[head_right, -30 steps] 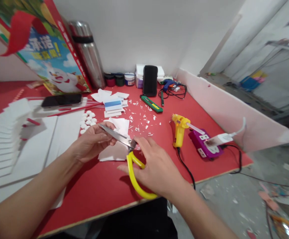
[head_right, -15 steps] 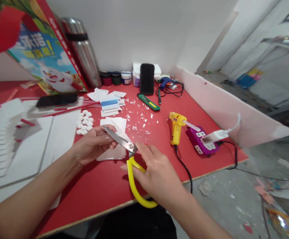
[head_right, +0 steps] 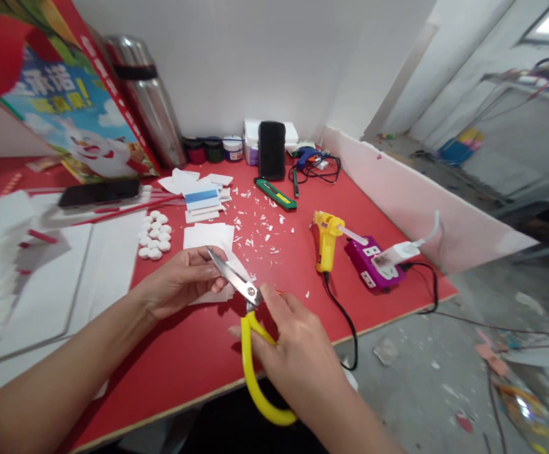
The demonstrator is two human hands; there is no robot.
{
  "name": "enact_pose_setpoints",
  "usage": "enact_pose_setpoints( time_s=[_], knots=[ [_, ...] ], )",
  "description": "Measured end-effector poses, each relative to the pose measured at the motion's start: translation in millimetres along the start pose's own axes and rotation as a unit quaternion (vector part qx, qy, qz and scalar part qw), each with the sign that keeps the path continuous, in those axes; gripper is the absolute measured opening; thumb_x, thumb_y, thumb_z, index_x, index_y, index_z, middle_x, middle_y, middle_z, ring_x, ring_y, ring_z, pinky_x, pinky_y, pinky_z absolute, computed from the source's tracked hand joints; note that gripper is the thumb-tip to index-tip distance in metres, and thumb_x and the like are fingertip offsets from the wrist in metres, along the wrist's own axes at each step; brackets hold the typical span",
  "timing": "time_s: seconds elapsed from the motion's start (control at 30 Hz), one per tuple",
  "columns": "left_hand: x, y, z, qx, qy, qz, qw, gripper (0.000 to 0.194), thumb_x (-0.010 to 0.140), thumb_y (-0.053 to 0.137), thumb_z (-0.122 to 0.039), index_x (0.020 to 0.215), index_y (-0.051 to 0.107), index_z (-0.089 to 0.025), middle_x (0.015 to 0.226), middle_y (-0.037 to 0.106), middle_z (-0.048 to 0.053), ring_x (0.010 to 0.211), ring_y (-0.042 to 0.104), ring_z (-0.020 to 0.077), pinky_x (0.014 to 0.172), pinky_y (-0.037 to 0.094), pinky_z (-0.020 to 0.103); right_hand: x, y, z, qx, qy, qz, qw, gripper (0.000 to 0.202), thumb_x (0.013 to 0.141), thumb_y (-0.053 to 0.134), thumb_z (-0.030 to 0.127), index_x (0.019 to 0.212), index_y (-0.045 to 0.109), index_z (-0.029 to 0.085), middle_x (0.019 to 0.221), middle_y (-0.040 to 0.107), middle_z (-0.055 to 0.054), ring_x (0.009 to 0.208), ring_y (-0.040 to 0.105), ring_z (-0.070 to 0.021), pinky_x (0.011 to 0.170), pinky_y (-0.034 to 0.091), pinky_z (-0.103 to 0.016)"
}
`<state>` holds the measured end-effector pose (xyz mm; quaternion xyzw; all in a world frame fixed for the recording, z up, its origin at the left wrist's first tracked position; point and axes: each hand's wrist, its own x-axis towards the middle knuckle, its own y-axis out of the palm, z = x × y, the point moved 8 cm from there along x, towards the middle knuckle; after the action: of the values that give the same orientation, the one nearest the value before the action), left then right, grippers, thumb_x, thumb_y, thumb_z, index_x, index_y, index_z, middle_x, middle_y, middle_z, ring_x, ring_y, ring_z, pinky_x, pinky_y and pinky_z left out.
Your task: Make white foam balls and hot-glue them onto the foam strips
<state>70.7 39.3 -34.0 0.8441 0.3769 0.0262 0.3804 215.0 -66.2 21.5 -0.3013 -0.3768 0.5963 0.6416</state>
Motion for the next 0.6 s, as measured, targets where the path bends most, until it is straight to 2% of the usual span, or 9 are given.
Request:
enact_pose_setpoints(
  time_s=[0.27, 0.4, 0.5, 0.6],
  knots=[
    [-0.6, 1.9, 4.8, 0.010, -0.036, -0.015, 0.999, 0.025, 0.072, 0.090, -0.018, 0.088, 0.071, -0.012, 0.066, 0.071, 0.003, 0.059, 0.067, 0.0106, 0.065, 0.057, 0.023, -8.8, 5.8, -6.6, 0.047, 0.061, 0.006, 0.997, 0.048, 0.087, 0.074, 0.038, 0.130, 0.067, 0.019, 0.103, 0.078, -0.013, 0.084, 0.077, -0.0260, 0.073, 0.064, -0.034],
    [0.2, 3.7, 0.9, 0.017, -0.015, -0.019, 1.000, 0.025, 0.070, 0.090, -0.018, 0.086, 0.072, -0.011, 0.066, 0.072, 0.004, 0.058, 0.067, 0.0108, 0.063, 0.056, 0.021, -4.1, 1.3, -1.9, 0.004, 0.056, 0.033, 0.998, 0.050, 0.088, 0.071, 0.051, 0.129, 0.063, 0.022, 0.107, 0.076, -0.011, 0.091, 0.076, -0.0282, 0.076, 0.063, -0.039],
    [-0.5, 7.2, -3.0, 0.024, 0.000, -0.010, 1.000, 0.025, 0.068, 0.090, -0.016, 0.085, 0.073, -0.011, 0.065, 0.072, 0.005, 0.059, 0.068, 0.0125, 0.064, 0.056, 0.021, 4.6, -3.0, 6.1, -0.058, 0.048, 0.055, 0.996, 0.063, 0.079, 0.077, 0.061, 0.125, 0.062, 0.020, 0.101, 0.074, -0.011, 0.087, 0.075, -0.0312, 0.071, 0.061, -0.042],
    [-2.2, 10.1, -5.7, 0.024, 0.003, -0.002, 1.000, 0.024, 0.067, 0.089, -0.014, 0.085, 0.073, -0.011, 0.064, 0.072, 0.006, 0.059, 0.069, 0.0133, 0.064, 0.056, 0.022, 13.6, -5.6, 16.1, -0.075, 0.029, 0.050, 0.995, 0.067, 0.073, 0.081, 0.065, 0.119, 0.062, 0.021, 0.101, 0.071, -0.012, 0.088, 0.073, -0.0319, 0.073, 0.059, -0.043]
  ],
)
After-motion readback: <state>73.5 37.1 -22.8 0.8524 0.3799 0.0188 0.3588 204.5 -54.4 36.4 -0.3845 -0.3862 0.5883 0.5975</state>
